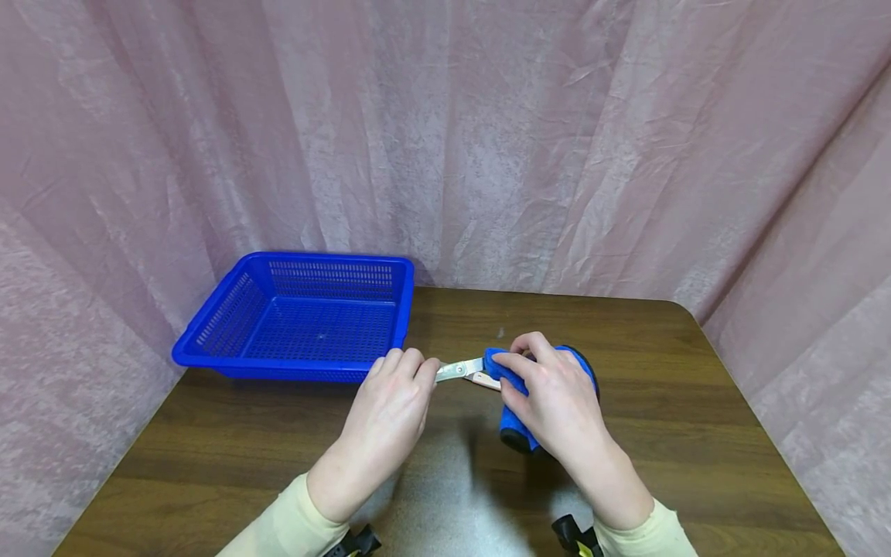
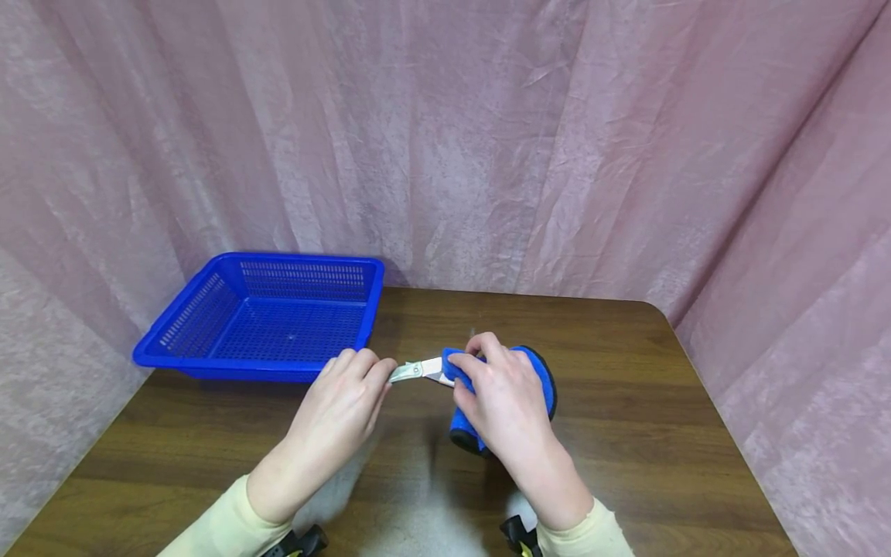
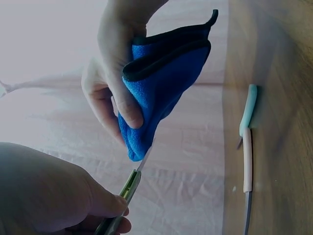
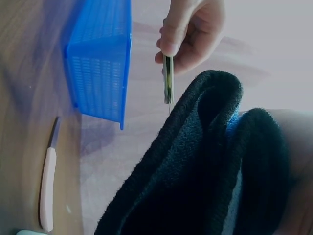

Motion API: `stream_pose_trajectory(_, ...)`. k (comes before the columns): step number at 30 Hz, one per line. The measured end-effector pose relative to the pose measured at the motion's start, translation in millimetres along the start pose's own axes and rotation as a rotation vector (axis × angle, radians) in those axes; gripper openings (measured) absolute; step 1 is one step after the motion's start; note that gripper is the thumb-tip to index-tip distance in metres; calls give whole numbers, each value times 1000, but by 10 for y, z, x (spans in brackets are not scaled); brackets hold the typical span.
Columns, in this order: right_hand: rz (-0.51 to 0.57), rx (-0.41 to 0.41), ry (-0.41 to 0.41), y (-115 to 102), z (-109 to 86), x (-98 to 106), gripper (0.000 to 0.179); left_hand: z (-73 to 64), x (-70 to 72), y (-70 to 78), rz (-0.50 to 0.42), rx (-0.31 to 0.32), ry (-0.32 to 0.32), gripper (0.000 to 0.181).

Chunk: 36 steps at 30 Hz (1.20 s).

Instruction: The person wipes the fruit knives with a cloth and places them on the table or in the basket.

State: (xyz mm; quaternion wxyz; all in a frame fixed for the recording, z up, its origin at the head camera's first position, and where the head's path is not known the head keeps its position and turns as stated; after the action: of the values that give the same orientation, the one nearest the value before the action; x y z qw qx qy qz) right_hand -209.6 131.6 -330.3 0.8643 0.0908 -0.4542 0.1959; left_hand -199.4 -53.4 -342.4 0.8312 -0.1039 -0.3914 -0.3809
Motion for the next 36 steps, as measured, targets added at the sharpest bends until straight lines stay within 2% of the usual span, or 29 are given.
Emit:
stream_pose_trajectory(24,-9,-123,-45,262,-20,8,30,-5,39,-37,-7,8,26,11)
stream_pose_trajectory(36,-35,-190,-54,372,-17,39,30,-5,44,-47,4,10,18,10)
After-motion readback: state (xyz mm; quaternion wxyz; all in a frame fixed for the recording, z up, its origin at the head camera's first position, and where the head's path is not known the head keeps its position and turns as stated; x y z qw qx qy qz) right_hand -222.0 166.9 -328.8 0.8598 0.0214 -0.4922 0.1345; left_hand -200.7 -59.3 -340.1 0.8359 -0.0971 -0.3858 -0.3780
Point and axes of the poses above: each hand's wrist, its own z-axis towards the middle knuckle, its own x-axis out of the back of the hand, y = z × x, the point moved 8 cm from there along z, towards the middle knuckle, and after that the axes turned 13 degrees about -z, right-handed, at the moved point
